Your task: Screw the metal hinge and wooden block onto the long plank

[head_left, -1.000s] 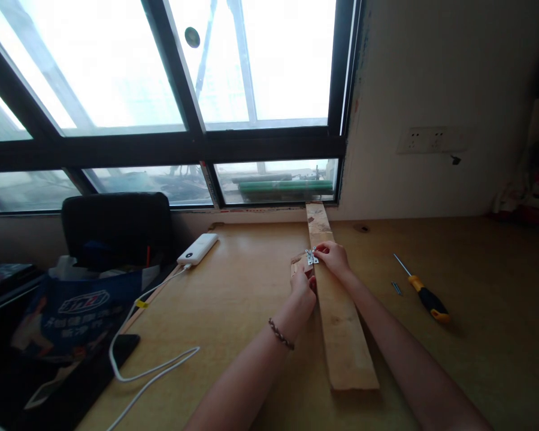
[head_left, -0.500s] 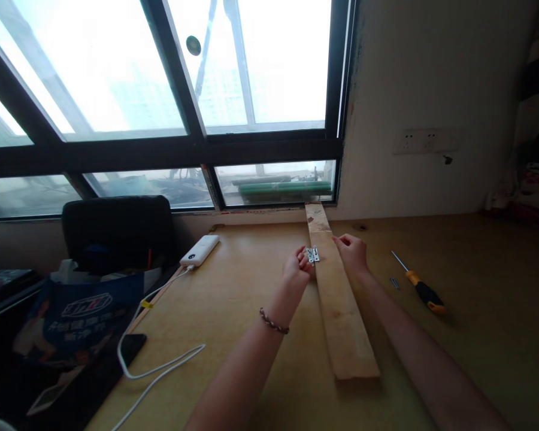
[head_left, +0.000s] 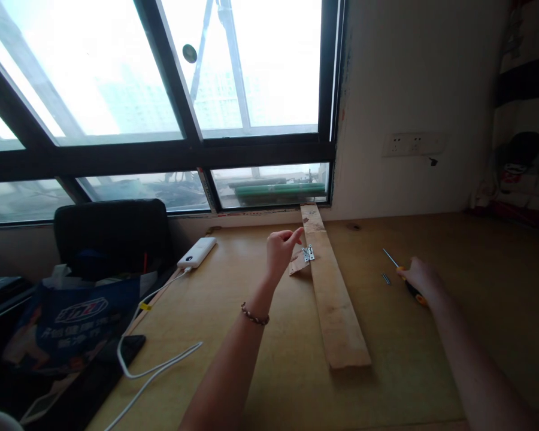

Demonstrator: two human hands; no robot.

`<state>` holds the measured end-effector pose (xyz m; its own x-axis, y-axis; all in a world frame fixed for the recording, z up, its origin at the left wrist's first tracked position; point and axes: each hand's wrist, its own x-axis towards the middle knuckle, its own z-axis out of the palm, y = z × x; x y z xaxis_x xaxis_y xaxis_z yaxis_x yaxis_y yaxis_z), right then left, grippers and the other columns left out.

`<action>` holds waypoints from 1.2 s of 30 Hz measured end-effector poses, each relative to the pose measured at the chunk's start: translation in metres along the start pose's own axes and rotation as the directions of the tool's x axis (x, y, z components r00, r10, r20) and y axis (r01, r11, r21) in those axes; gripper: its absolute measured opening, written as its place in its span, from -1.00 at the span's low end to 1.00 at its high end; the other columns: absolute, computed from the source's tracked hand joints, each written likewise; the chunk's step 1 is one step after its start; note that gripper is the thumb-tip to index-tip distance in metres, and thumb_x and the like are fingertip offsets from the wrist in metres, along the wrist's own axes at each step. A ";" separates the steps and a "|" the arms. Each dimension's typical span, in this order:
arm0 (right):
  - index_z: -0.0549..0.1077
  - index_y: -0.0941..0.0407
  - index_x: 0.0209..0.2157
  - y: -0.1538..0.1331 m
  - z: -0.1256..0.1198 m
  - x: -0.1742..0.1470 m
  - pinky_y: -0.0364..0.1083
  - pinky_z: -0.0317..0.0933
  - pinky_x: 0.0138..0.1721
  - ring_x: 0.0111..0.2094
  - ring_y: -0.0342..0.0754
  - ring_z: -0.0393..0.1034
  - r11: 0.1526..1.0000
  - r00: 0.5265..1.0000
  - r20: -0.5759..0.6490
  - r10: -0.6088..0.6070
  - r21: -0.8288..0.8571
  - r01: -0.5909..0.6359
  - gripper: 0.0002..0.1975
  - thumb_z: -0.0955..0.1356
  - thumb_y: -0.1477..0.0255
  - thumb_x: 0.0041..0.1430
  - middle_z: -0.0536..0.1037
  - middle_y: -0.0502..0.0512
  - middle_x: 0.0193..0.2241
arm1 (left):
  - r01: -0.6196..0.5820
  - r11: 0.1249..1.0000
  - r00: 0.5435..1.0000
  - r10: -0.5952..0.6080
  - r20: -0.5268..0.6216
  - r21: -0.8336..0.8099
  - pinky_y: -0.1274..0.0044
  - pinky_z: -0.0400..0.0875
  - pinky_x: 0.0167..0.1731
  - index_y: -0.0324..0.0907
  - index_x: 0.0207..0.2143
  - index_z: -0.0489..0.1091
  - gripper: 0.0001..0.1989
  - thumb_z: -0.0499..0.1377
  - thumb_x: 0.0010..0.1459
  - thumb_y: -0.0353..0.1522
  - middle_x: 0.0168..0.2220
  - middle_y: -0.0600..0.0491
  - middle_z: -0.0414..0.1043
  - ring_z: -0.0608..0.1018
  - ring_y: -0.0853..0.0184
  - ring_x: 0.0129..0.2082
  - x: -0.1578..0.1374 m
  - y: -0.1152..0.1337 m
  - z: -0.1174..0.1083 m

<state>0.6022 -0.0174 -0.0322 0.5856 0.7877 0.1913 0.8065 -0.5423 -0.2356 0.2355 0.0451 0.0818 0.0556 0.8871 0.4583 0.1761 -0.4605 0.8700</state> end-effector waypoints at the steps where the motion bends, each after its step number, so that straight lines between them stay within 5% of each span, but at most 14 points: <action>1: 0.42 0.20 -0.30 0.001 0.001 0.001 -0.05 0.21 -0.51 -0.36 0.15 0.43 1.000 0.999 0.032 0.007 0.005 -0.007 -0.66 0.36 0.26 -0.11 0.49 0.34 -0.42 | -0.078 0.990 0.997 0.075 0.029 0.121 0.60 -0.07 -0.62 -0.21 -0.72 0.36 -0.63 0.17 -0.04 -0.15 -0.78 0.16 0.05 0.13 0.52 -0.70 -0.001 0.001 0.000; 5: 0.43 0.18 -0.43 -0.001 0.005 0.001 -0.07 0.20 -0.57 -0.38 0.15 0.44 0.999 0.995 0.093 0.041 -0.002 -0.041 -0.77 0.36 0.31 -0.12 0.50 0.33 -0.45 | -0.230 0.935 0.965 0.183 0.185 0.271 0.59 0.03 -0.53 -0.18 -0.76 0.30 -0.70 0.20 -0.04 -0.31 -0.70 0.07 0.22 0.25 0.43 -0.64 -0.004 -0.003 0.007; 10: 0.43 0.18 -0.52 0.002 0.005 0.001 -0.03 0.21 -0.57 -0.39 0.21 0.45 0.991 0.994 0.046 0.099 0.081 -0.102 -0.78 0.37 0.29 -0.16 0.51 0.39 -0.45 | -0.062 0.997 0.952 0.043 0.302 0.054 0.59 0.20 -0.37 -0.11 -0.57 0.45 -0.82 0.26 -0.24 -0.56 -0.53 0.03 0.40 0.41 0.32 -0.47 -0.009 -0.009 0.016; 13: 0.42 0.17 -0.59 -0.007 -0.005 0.000 -0.01 0.26 -0.52 -0.40 0.20 0.44 0.916 0.987 0.027 0.156 0.370 -0.155 -0.75 0.41 0.26 -0.24 0.51 0.32 -0.51 | -0.036 0.999 0.940 0.029 0.340 0.013 0.55 0.26 -0.25 -0.07 -0.45 0.49 -0.72 0.27 -0.27 -0.57 -0.41 0.02 0.44 0.46 0.29 -0.38 -0.012 -0.010 0.020; 14: 0.42 0.18 -0.58 -0.013 -0.010 -0.002 -0.02 0.27 -0.51 -0.41 0.16 0.45 0.829 0.986 0.059 0.156 0.535 -0.163 -0.75 0.42 0.27 -0.25 0.51 0.28 -0.52 | -0.102 0.994 0.928 0.077 0.364 0.050 0.54 0.27 -0.22 -0.06 -0.40 0.49 -0.70 0.27 -0.26 -0.56 -0.37 0.01 0.45 0.47 0.28 -0.35 -0.014 -0.010 0.022; 16: 0.43 0.18 -0.46 -0.031 -0.020 -0.010 -0.06 0.32 -0.46 -0.42 0.06 0.45 0.485 0.987 0.150 0.061 0.859 -0.161 -0.74 0.42 0.33 -0.23 0.52 0.20 -0.48 | -0.319 0.932 0.881 0.224 0.417 0.174 0.49 0.28 -0.13 -0.04 -0.25 0.45 -0.61 0.25 -0.20 -0.55 -0.23 -0.01 0.44 0.47 0.25 -0.22 -0.019 -0.010 0.030; 18: 0.41 0.17 -0.34 -0.053 -0.030 -0.024 -0.09 0.35 -0.41 -0.40 -0.01 0.46 0.141 0.956 0.242 -0.164 0.965 -0.220 -0.68 0.43 0.36 -0.21 0.53 0.16 -0.42 | -0.549 0.787 0.789 0.376 0.486 0.281 0.40 0.21 0.00 -0.04 -0.08 0.35 -0.50 0.20 -0.12 -0.55 -0.05 -0.04 0.35 0.38 0.21 -0.01 -0.028 -0.009 0.041; 19: 0.40 0.15 -0.30 -0.064 -0.033 -0.033 -0.10 0.35 -0.39 -0.39 -0.04 0.46 0.043 0.927 0.259 -0.270 0.965 -0.258 -0.66 0.43 0.36 -0.19 0.53 0.14 -0.39 | -0.642 0.705 0.728 0.436 0.530 0.302 0.35 0.13 0.07 -0.04 0.00 0.28 -0.46 0.17 -0.07 -0.56 0.04 -0.04 0.28 0.28 0.20 0.09 -0.034 -0.008 0.048; 22: 0.38 0.11 -0.23 -0.092 -0.034 -0.061 -0.16 0.35 -0.34 -0.36 -0.11 0.45 -0.114 0.830 0.246 -0.501 0.931 -0.346 -0.65 0.42 0.35 -0.13 0.51 0.07 -0.32 | -0.816 0.532 0.529 0.533 0.661 0.225 0.26 -0.07 0.17 -0.04 0.10 0.13 -0.46 0.05 0.06 -0.56 0.15 -0.02 0.14 0.07 0.25 0.21 -0.052 -0.005 0.066; 25: 0.37 0.11 -0.24 -0.108 -0.030 -0.084 -0.18 0.33 -0.32 -0.33 -0.13 0.43 -0.168 0.739 0.185 -0.648 0.911 -0.376 -0.66 0.41 0.31 -0.09 0.49 0.06 -0.30 | -0.853 0.513 0.426 0.581 0.694 0.094 0.27 -0.10 0.18 -0.07 0.06 0.18 -0.56 -0.04 0.14 -0.54 0.09 -0.03 0.24 0.10 0.28 0.20 -0.061 -0.002 0.069; 28: 0.34 0.09 -0.18 -0.115 -0.031 -0.096 -0.18 0.31 -0.29 -0.28 -0.12 0.41 -0.151 0.696 0.157 -0.701 0.921 -0.360 -0.60 0.41 0.28 -0.10 0.47 0.09 -0.27 | -0.807 0.591 0.432 0.610 0.665 -0.018 0.25 -0.06 0.17 -0.06 -0.03 0.29 -0.63 -0.04 0.14 -0.53 -0.01 -0.04 0.35 0.18 0.26 0.16 -0.059 0.003 0.062; 31: 0.34 0.09 -0.16 -0.117 -0.034 -0.100 -0.18 0.28 -0.24 -0.23 -0.11 0.39 -0.177 0.691 0.119 -0.713 0.923 -0.342 -0.54 0.43 0.25 -0.12 0.46 0.11 -0.23 | -0.689 0.712 0.487 0.595 0.639 -0.138 0.25 -0.02 0.15 -0.06 -0.15 0.38 -0.70 0.01 0.12 -0.52 -0.08 -0.03 0.41 0.27 0.24 0.12 -0.057 0.013 0.055; 36: 0.29 0.09 -0.11 -0.117 -0.033 -0.095 -0.16 0.27 -0.26 -0.32 -0.12 0.41 -0.147 0.672 0.111 -0.733 0.938 -0.315 -0.55 0.41 0.28 -0.06 0.50 0.08 -0.32 | -0.378 0.909 0.753 0.412 0.513 -0.176 0.30 0.13 0.08 -0.13 -0.42 0.43 -0.94 0.16 0.00 -0.41 -0.28 -0.07 0.46 0.40 0.19 -0.02 -0.053 0.026 0.048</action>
<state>0.4543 -0.0387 0.0090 -0.2067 0.9587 0.1956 -0.3794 0.1057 -0.9192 0.2839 -0.0128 0.0714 0.6187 0.4945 0.6105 -0.0339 -0.7596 0.6495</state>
